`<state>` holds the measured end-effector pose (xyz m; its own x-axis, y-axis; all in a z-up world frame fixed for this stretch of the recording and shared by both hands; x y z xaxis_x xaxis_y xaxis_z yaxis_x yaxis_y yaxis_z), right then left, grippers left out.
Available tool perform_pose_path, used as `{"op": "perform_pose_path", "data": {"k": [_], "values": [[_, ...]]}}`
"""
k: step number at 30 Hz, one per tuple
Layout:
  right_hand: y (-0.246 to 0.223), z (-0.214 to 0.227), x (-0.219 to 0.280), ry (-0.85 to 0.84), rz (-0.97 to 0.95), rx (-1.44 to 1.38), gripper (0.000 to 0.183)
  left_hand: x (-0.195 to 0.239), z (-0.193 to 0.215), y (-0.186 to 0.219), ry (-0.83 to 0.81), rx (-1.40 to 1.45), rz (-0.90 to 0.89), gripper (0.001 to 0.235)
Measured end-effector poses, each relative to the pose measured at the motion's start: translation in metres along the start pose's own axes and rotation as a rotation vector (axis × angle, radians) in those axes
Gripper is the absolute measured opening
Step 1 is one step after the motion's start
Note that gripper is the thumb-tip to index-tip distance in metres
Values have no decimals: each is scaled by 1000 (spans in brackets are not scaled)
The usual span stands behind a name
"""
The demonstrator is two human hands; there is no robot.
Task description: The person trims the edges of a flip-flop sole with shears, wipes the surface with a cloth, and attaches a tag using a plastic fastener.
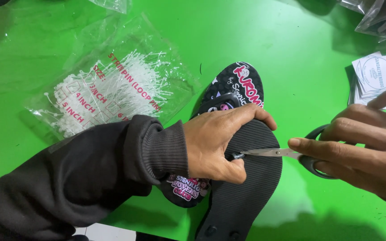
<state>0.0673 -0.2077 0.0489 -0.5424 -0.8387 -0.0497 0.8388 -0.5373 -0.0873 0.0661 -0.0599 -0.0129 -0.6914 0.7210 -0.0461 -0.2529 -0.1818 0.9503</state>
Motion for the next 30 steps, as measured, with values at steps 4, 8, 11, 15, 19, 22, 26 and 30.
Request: {"op": "perform_pose_path", "data": {"k": [4, 8, 11, 15, 19, 22, 26, 30], "values": [[19, -17, 19, 6, -108, -58, 45, 1, 1, 2, 13, 50, 5, 59], [48, -25, 44, 96, -336, -159, 69, 3, 4, 6, 35, 169, 2, 52], [73, -49, 74, -15, -641, -262, 84, 7, 13, 2, 216, 139, -102, 47], [57, -38, 64, -1, -683, -464, 76, 9, 30, 9, 340, 136, -186, 45], [56, -38, 54, 15, -783, -612, 63, 12, 47, 5, 463, 33, -172, 50], [67, -53, 63, -64, -938, -455, 60, 12, 56, 6, 495, -31, -161, 50], [89, -67, 72, -571, -1312, 27, 58, 13, 61, 7, 514, -134, -67, 53], [95, -72, 65, -649, -1234, 170, 63, 13, 59, 8, 495, -232, -39, 57]]}}
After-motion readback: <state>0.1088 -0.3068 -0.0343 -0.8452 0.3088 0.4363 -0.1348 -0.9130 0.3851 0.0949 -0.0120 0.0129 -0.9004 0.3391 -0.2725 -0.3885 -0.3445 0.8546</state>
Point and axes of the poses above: each hand's wrist, its own x-axis away from the middle knuckle, its own z-axis out of the back of the hand, y = z × x, the point moved 9 cm from there along -x, towards the middle knuckle, and after that the axes turned 12 degrees about -z, right-handed, at the moved point
